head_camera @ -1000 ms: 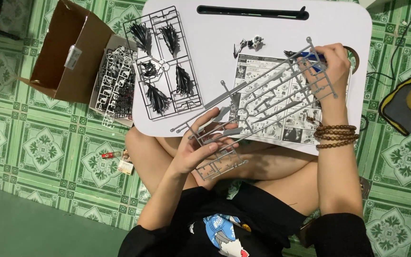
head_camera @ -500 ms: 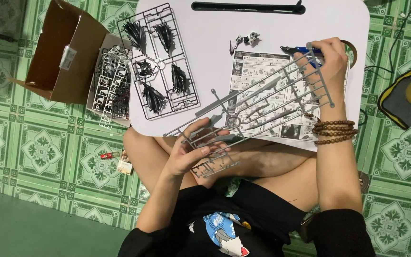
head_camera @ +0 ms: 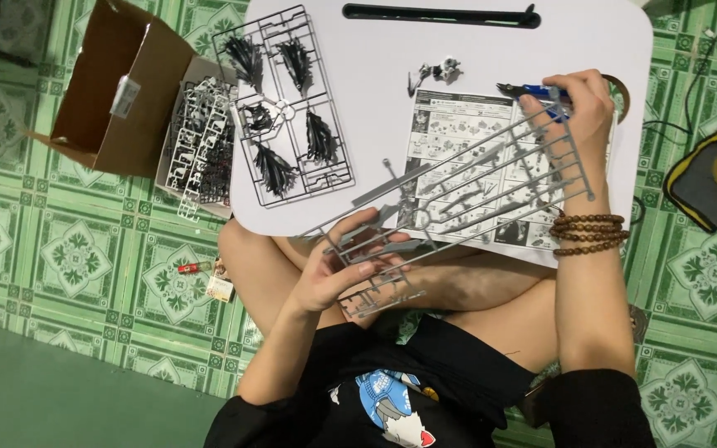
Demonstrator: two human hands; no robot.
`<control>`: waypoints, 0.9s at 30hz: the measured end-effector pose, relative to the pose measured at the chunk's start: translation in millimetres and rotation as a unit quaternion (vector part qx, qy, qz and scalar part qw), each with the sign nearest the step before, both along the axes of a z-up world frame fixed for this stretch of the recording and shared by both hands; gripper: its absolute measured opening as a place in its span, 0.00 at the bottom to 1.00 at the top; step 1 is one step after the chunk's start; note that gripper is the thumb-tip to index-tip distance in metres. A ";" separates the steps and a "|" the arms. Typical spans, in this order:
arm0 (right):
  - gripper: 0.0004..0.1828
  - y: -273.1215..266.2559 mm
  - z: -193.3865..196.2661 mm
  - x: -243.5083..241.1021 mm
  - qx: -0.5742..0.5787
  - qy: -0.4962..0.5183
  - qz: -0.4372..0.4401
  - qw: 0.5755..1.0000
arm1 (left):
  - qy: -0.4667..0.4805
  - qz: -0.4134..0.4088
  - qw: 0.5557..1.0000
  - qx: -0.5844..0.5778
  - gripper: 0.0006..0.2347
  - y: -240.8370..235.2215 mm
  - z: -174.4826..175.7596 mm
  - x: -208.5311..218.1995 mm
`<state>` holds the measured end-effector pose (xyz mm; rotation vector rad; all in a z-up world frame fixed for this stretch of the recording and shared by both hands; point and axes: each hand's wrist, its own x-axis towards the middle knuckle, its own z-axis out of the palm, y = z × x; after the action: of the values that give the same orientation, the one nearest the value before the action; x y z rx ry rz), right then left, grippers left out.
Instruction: The person sits cross-legged on the floor and uses a pair of blue nippers to cut small plastic parts from various sprues. They handle grey, red, and white plastic frames, referencing an instruction manual placed on a white lap desk while working.
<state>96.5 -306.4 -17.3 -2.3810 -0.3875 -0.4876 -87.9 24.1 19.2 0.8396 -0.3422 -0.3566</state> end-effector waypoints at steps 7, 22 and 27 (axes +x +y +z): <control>0.18 5.6 9.7 -5.5 -0.013 -0.016 0.020 1.000 | 0.008 -0.002 1.000 0.021 0.26 -14.2 21.8 5.3; 0.16 -8.0 -9.6 -1.2 -0.072 -0.083 0.030 0.994 | 0.026 0.008 0.999 -0.037 0.26 -15.3 18.0 7.6; 0.15 -11.2 -18.2 1.4 -0.088 -0.089 0.014 0.992 | 0.052 -0.004 0.997 -0.054 0.27 -13.4 12.0 12.3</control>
<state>97.9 -317.6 -35.5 -2.5053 -0.5656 -0.6811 -75.6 10.7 31.2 0.7115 -0.2662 -0.3849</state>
